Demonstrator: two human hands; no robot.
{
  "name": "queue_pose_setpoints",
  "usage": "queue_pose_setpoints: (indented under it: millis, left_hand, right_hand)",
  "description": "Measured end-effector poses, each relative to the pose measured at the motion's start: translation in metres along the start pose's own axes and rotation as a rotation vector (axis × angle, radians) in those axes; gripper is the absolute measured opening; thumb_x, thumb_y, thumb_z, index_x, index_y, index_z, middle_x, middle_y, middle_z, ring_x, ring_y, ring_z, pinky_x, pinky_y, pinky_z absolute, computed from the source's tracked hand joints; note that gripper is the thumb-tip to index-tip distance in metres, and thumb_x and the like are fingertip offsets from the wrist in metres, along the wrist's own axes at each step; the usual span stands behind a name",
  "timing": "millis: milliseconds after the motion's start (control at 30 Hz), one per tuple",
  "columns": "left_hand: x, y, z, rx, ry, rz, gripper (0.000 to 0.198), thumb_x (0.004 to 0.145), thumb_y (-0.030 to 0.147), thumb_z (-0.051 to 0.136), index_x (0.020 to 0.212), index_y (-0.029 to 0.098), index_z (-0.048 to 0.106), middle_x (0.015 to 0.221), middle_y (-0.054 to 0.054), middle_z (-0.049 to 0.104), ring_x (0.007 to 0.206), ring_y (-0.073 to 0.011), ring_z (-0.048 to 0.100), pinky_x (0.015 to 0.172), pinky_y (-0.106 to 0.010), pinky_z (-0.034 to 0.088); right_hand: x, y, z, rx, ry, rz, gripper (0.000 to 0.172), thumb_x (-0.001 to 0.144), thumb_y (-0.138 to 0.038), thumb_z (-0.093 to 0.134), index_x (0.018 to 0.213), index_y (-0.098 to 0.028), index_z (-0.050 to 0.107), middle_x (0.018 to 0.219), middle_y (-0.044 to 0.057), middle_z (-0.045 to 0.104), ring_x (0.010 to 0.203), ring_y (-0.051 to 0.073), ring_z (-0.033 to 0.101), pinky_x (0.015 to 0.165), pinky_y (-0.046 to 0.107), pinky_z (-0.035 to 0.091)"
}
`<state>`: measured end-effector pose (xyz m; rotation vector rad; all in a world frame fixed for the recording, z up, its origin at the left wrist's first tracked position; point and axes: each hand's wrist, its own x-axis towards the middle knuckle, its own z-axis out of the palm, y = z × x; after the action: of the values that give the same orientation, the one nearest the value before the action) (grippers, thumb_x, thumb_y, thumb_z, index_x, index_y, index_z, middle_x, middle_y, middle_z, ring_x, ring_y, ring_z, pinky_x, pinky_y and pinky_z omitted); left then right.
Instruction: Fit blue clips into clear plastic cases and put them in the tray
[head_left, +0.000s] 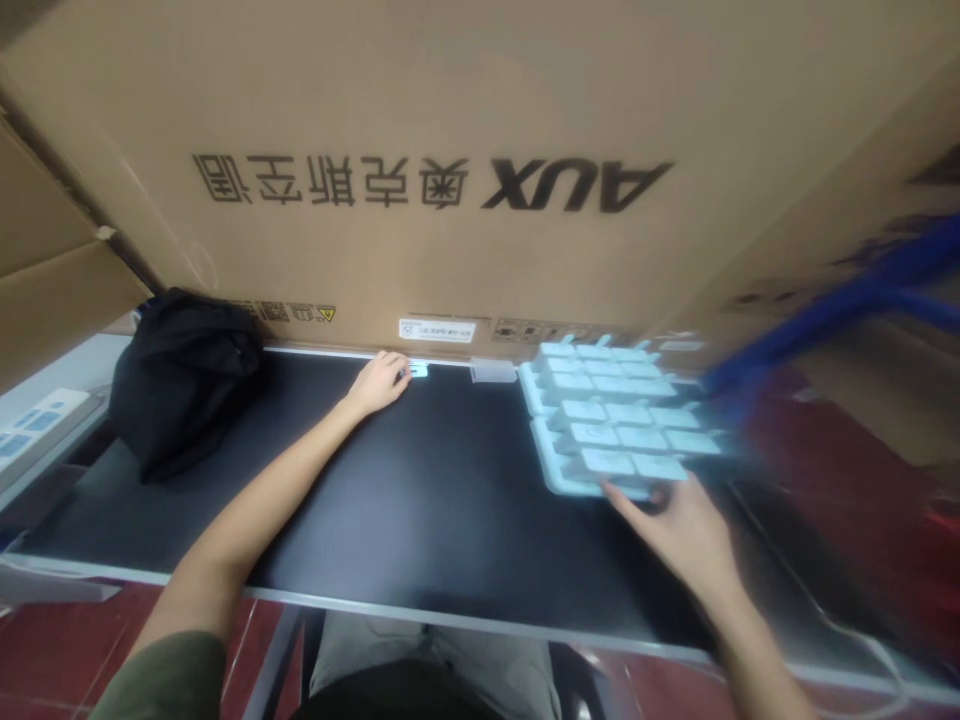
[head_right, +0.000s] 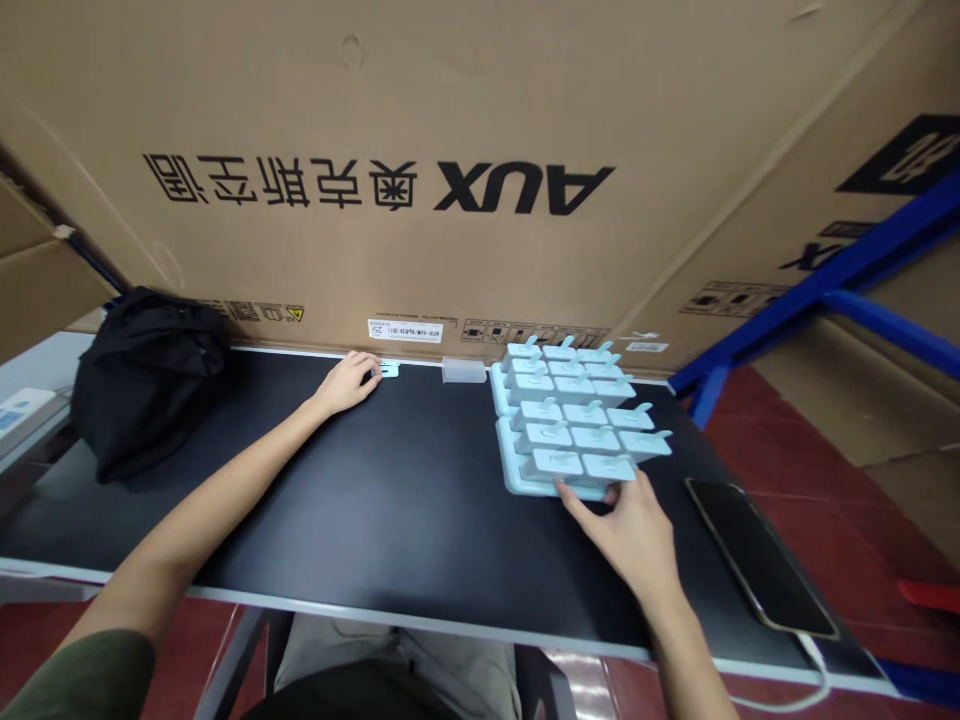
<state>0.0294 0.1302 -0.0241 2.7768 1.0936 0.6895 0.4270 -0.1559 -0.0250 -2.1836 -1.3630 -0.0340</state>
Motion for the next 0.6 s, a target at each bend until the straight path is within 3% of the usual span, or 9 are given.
queue_pose_setpoints:
  millis: [167, 367, 600]
  left_hand:
    - [0.000, -0.004, 0.006, -0.011, 0.043, -0.017, 0.015, 0.099, 0.024, 0.054, 0.094, 0.019, 0.067, 0.120, -0.009, 0.072, 0.112, -0.0251, 0.062, 0.103, -0.042, 0.049]
    - [-0.002, -0.005, 0.010, -0.011, 0.074, -0.014, 0.016, 0.100, 0.026, 0.053, 0.100, 0.019, 0.067, 0.121, -0.009, 0.072, 0.115, -0.0258, 0.062, 0.105, -0.044, 0.048]
    - [-0.003, 0.006, -0.002, -0.030, 0.133, -0.023, 0.019, 0.102, 0.030, 0.051, 0.108, 0.019, 0.066, 0.121, -0.011, 0.070, 0.116, -0.0271, 0.061, 0.104, -0.045, 0.048]
  right_hand:
    - [-0.001, -0.003, 0.005, -0.077, 0.007, 0.064, 0.047, 0.078, -0.073, 0.051, 0.080, -0.026, 0.047, 0.078, 0.008, 0.057, 0.076, 0.029, 0.062, 0.069, 0.041, 0.049]
    - [0.001, -0.006, 0.014, -0.220, -0.043, 0.109, 0.058, 0.085, -0.068, 0.047, 0.097, -0.013, 0.063, 0.091, 0.024, 0.067, 0.086, 0.040, 0.068, 0.072, 0.049, 0.054]
    - [0.003, 0.000, 0.003, -0.151, 0.106, 0.245, 0.068, 0.085, -0.071, 0.046, 0.105, -0.008, 0.062, 0.076, 0.020, 0.066, 0.072, 0.039, 0.068, 0.065, 0.049, 0.054]
